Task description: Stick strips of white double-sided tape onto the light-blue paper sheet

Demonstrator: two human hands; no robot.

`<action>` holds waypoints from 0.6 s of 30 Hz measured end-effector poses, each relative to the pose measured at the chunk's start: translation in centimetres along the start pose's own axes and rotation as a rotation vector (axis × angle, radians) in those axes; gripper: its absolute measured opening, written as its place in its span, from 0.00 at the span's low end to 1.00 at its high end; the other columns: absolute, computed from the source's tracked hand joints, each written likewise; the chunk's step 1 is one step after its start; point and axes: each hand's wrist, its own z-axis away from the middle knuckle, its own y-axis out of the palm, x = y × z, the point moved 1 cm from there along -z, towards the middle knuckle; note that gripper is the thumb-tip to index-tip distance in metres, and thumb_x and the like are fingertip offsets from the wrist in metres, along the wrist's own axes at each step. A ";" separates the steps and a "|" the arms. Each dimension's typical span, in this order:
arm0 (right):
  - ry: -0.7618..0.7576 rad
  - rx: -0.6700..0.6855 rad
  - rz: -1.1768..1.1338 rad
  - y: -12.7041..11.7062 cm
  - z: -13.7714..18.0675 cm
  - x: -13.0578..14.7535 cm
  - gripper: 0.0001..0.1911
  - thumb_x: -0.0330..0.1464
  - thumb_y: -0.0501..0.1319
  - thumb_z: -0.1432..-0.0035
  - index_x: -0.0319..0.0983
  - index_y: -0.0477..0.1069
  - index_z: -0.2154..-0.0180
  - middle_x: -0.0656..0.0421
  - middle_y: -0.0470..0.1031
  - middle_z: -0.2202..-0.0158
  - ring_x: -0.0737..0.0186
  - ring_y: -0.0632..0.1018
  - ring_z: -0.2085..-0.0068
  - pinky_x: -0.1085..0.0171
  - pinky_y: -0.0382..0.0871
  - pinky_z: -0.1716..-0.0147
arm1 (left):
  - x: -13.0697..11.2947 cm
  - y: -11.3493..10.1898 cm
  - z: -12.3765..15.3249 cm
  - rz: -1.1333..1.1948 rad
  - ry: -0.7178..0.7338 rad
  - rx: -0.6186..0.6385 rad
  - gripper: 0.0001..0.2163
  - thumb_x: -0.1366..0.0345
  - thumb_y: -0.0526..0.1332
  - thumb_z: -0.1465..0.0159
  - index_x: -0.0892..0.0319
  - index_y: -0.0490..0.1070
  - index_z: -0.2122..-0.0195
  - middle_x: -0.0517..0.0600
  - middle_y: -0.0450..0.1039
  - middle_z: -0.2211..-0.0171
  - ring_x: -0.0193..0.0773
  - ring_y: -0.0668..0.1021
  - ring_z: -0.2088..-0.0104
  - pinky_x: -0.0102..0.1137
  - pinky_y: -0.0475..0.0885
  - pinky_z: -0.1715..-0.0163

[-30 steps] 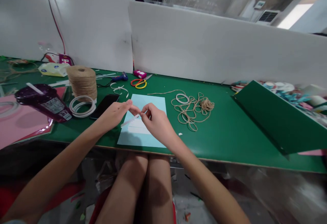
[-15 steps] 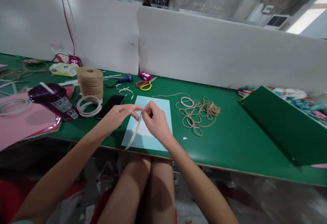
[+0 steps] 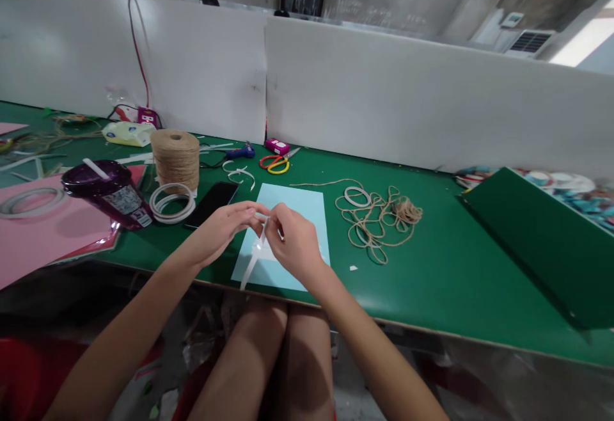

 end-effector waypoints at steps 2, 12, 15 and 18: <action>0.010 -0.003 -0.034 -0.1 0.0 -0.1 0.06 0.29 0.52 0.44 0.41 0.56 0.72 0.66 0.59 0.80 0.70 0.60 0.79 0.69 0.53 0.77 | -0.1 0.1 0.0 -0.015 -0.004 -0.002 0.13 0.60 0.52 0.36 0.60 0.70 0.56 0.47 0.75 0.75 0.38 0.76 0.64 0.35 0.63 0.54; 0.121 -0.017 -0.188 0.1 0.1 0.3 0.05 0.29 0.53 0.45 0.42 0.57 0.72 0.67 0.59 0.80 0.71 0.61 0.79 0.70 0.54 0.80 | -0.7 1.3 0.3 -0.046 0.022 -0.029 0.11 0.64 0.55 0.39 0.59 0.64 0.55 0.42 0.69 0.81 0.32 0.72 0.75 0.29 0.66 0.66; 0.183 -0.052 -0.212 0.1 0.1 0.2 0.05 0.32 0.54 0.44 0.41 0.57 0.72 0.67 0.60 0.79 0.71 0.62 0.79 0.70 0.54 0.79 | -0.5 1.4 0.3 -0.059 0.024 -0.007 0.13 0.66 0.55 0.41 0.58 0.62 0.54 0.41 0.67 0.82 0.30 0.69 0.77 0.28 0.65 0.70; 0.247 -0.106 -0.230 -0.2 0.0 -0.6 0.07 0.34 0.57 0.46 0.42 0.57 0.69 0.69 0.59 0.80 0.71 0.61 0.79 0.69 0.54 0.78 | -0.2 1.1 0.4 -0.098 0.050 0.003 0.14 0.69 0.54 0.42 0.56 0.62 0.53 0.39 0.66 0.84 0.30 0.69 0.77 0.29 0.66 0.64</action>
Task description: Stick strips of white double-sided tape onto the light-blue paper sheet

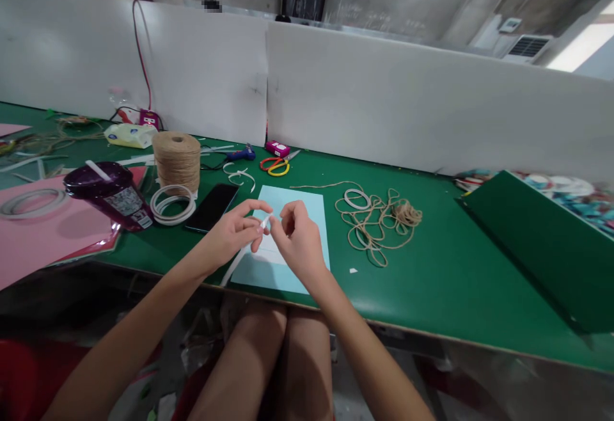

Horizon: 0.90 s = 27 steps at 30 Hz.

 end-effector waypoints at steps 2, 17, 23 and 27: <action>0.045 -0.011 -0.061 -0.5 -0.2 -0.6 0.09 0.35 0.58 0.47 0.41 0.58 0.66 0.69 0.58 0.80 0.71 0.61 0.78 0.69 0.54 0.78 | 0.1 -0.2 0.1 -0.008 0.016 0.022 0.16 0.70 0.54 0.42 0.56 0.62 0.52 0.39 0.66 0.84 0.30 0.70 0.76 0.31 0.66 0.58; 0.205 0.272 -0.305 -0.5 -0.1 -0.2 0.08 0.37 0.56 0.47 0.39 0.64 0.70 0.69 0.55 0.81 0.72 0.57 0.80 0.69 0.50 0.80 | -0.3 0.0 0.8 -0.093 -0.017 0.229 0.32 0.73 0.52 0.44 0.56 0.47 0.36 0.39 0.65 0.84 0.33 0.74 0.72 0.35 0.67 0.53; 0.310 0.520 -0.322 -1.3 -0.2 -2.0 0.11 0.40 0.57 0.46 0.38 0.66 0.67 0.69 0.56 0.80 0.73 0.55 0.80 0.70 0.47 0.82 | 0.0 -0.3 0.8 -0.187 -0.006 0.249 0.33 0.72 0.52 0.42 0.55 0.43 0.35 0.39 0.66 0.83 0.31 0.71 0.77 0.34 0.69 0.58; 0.326 0.610 -0.301 -1.8 -0.3 -2.3 0.09 0.38 0.57 0.46 0.38 0.64 0.70 0.69 0.55 0.80 0.74 0.55 0.80 0.71 0.46 0.82 | 0.2 -0.3 0.7 -0.220 -0.026 0.267 0.33 0.71 0.52 0.42 0.55 0.42 0.35 0.40 0.68 0.82 0.32 0.72 0.77 0.32 0.70 0.63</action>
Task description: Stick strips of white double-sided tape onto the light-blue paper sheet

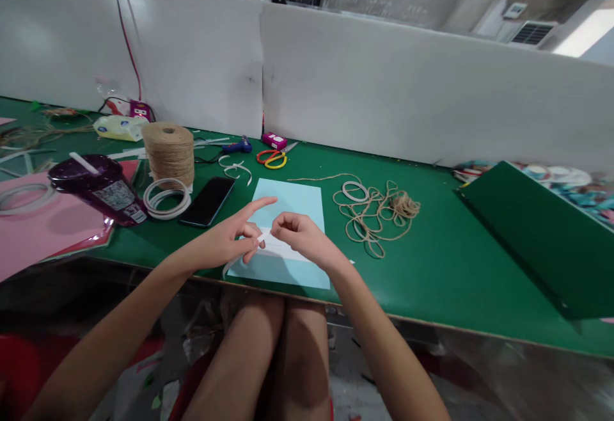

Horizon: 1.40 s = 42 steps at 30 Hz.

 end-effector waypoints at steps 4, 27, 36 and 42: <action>-0.074 -0.061 0.058 0.1 0.0 0.3 0.07 0.36 0.56 0.47 0.39 0.63 0.72 0.67 0.58 0.78 0.73 0.59 0.78 0.70 0.51 0.80 | 0.2 0.0 -0.2 -0.021 -0.009 -0.006 0.33 0.70 0.52 0.42 0.56 0.44 0.35 0.42 0.70 0.81 0.33 0.73 0.76 0.31 0.69 0.65; -0.359 -0.590 0.261 -2.1 1.9 1.8 0.06 0.33 0.53 0.42 0.41 0.60 0.71 0.66 0.56 0.79 0.70 0.57 0.79 0.67 0.50 0.79 | 2.1 -0.8 -0.9 0.019 -0.075 -0.203 0.21 0.56 0.55 0.39 0.58 0.60 0.46 0.48 0.77 0.72 0.40 0.76 0.62 0.33 0.65 0.58; -0.194 -0.630 0.065 -4.1 0.9 -2.6 0.07 0.35 0.56 0.46 0.41 0.61 0.73 0.67 0.55 0.81 0.72 0.57 0.80 0.68 0.49 0.79 | 6.2 -1.7 -1.7 -0.161 -0.099 -0.360 0.12 0.57 0.55 0.40 0.60 0.70 0.69 0.49 0.74 0.70 0.36 0.73 0.67 0.29 0.65 0.64; -0.041 -0.645 0.196 -4.8 0.1 -6.3 0.09 0.36 0.55 0.47 0.40 0.62 0.76 0.67 0.58 0.82 0.70 0.60 0.79 0.68 0.52 0.78 | 8.1 -1.7 -3.5 -0.285 -0.139 -0.441 0.13 0.59 0.54 0.40 0.60 0.74 0.65 0.52 0.75 0.62 0.39 0.75 0.63 0.31 0.67 0.62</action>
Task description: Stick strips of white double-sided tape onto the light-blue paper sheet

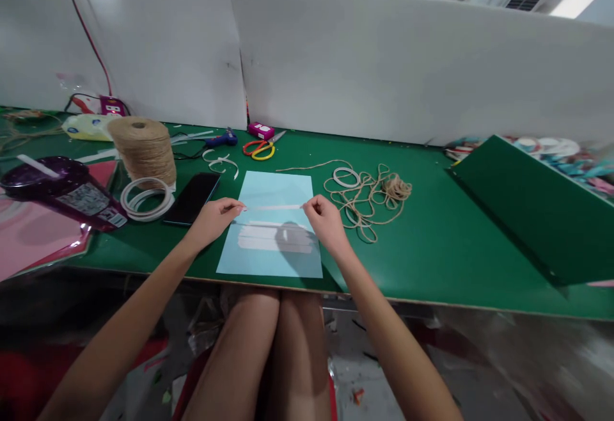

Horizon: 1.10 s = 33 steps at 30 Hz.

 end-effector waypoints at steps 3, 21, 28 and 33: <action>0.015 0.012 0.122 0.2 -0.4 -1.8 0.09 0.37 0.54 0.48 0.40 0.62 0.76 0.65 0.62 0.80 0.68 0.63 0.77 0.68 0.54 0.77 | 0.1 0.6 -0.8 -0.128 0.031 0.027 0.13 0.63 0.52 0.40 0.59 0.75 0.63 0.52 0.75 0.61 0.39 0.75 0.61 0.31 0.67 0.58; -0.077 0.353 0.739 -0.2 -1.1 -3.5 0.05 0.31 0.52 0.45 0.40 0.64 0.71 0.60 0.71 0.75 0.66 0.68 0.74 0.69 0.51 0.75 | 1.2 2.0 -2.6 -0.578 0.300 0.269 0.18 0.70 0.46 0.38 0.60 0.66 0.48 0.53 0.73 0.53 0.43 0.73 0.53 0.36 0.68 0.53; -0.091 0.383 0.811 -0.1 -1.1 -3.2 0.05 0.31 0.51 0.45 0.41 0.64 0.70 0.60 0.71 0.74 0.66 0.67 0.74 0.68 0.48 0.76 | 1.5 2.0 -2.7 -0.635 0.335 0.289 0.18 0.69 0.47 0.37 0.58 0.63 0.46 0.53 0.72 0.52 0.44 0.72 0.53 0.37 0.67 0.52; -0.077 0.357 0.838 -0.1 -0.6 -3.2 0.06 0.31 0.51 0.45 0.41 0.65 0.70 0.59 0.73 0.72 0.66 0.68 0.73 0.68 0.47 0.77 | 1.5 2.2 -2.7 -0.675 0.351 0.307 0.17 0.69 0.47 0.36 0.57 0.62 0.46 0.53 0.72 0.52 0.43 0.72 0.52 0.37 0.66 0.52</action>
